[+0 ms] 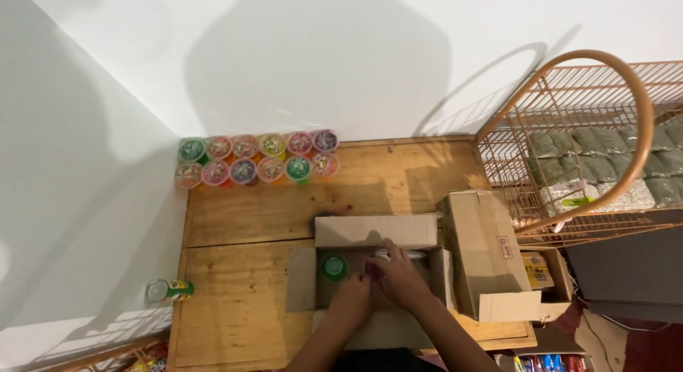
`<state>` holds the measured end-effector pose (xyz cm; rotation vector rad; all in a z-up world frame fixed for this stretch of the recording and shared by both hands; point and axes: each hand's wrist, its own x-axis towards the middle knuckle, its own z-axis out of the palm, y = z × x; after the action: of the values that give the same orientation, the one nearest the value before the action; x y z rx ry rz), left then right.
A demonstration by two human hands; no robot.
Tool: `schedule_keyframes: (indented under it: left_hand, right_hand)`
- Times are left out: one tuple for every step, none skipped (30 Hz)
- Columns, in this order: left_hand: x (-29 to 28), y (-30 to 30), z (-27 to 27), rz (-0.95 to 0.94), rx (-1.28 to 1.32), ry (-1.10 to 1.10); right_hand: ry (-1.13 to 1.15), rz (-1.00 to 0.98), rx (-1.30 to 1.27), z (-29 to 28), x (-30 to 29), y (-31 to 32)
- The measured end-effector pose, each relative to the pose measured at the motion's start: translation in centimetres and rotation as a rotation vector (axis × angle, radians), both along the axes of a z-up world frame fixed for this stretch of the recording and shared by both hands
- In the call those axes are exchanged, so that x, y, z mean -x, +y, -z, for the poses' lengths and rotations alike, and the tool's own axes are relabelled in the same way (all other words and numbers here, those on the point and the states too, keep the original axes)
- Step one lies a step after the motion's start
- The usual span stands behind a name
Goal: Arranging colorful jelly containers on a wooden table and placing them into a cardboard box.
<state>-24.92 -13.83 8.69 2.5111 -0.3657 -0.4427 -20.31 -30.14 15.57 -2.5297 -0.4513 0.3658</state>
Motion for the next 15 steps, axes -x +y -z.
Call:
schedule_keyframes:
  left_hand:
    - [0.2,0.0,0.0,0.002,-0.003,-0.006]
    - [0.3,0.0,0.0,-0.013,-0.015,0.019]
    - [0.3,-0.2,0.0,-0.026,-0.024,0.043]
    - [0.3,-0.3,-0.1,-0.021,-0.026,0.036]
    - [0.3,-0.4,-0.2,-0.039,-0.025,0.045]
    - [0.3,-0.5,-0.2,-0.058,-0.025,0.054]
    - [0.3,-0.4,-0.4,-0.058,-0.026,0.047]
    - [0.3,-0.3,-0.6,-0.082,0.002,0.052]
    - [0.3,-0.3,-0.8,-0.104,0.030,0.058]
    - [0.2,-0.2,-1.3,-0.103,0.028,0.051]
    - [0.2,-0.1,-1.9,-0.152,0.050,0.049]
    - [0.1,0.0,-2.5,-0.202,0.072,0.046]
    - [0.1,0.3,-1.9,-0.202,0.070,0.045]
    - [0.1,0.7,-1.3,-0.218,0.098,0.035]
    - [-0.1,1.0,-0.7,-0.235,0.127,0.023]
  right_hand:
    - [-0.006,0.002,-0.003,0.3,0.4,-0.1]
    - [-0.010,0.007,-0.012,0.6,0.8,-0.2]
    - [-0.015,0.015,-0.018,0.9,1.2,-0.4]
    - [-0.022,0.020,-0.019,1.5,1.5,-0.6]
    - [-0.032,0.008,-0.017,2.2,1.7,-0.9]
    - [-0.042,-0.004,-0.014,2.8,1.9,-1.1]
    - [-0.049,-0.005,-0.016,2.5,2.0,-1.1]
    - [-0.037,0.016,-0.054,2.2,2.2,-1.1]
    - [-0.023,0.038,-0.093,1.8,2.2,-1.1]
    - [-0.030,0.038,-0.095,3.6,2.1,-1.4]
    - [-0.157,-0.075,-0.024,5.3,2.0,-1.7]
    - [-0.285,-0.187,0.048,7.0,2.0,-2.0]
    - [-0.286,-0.187,0.046,6.0,2.4,-2.0]
    - [-0.213,-0.095,-0.037,5.1,2.8,-1.9]
    - [-0.141,-0.005,-0.119,4.1,3.1,-1.8]
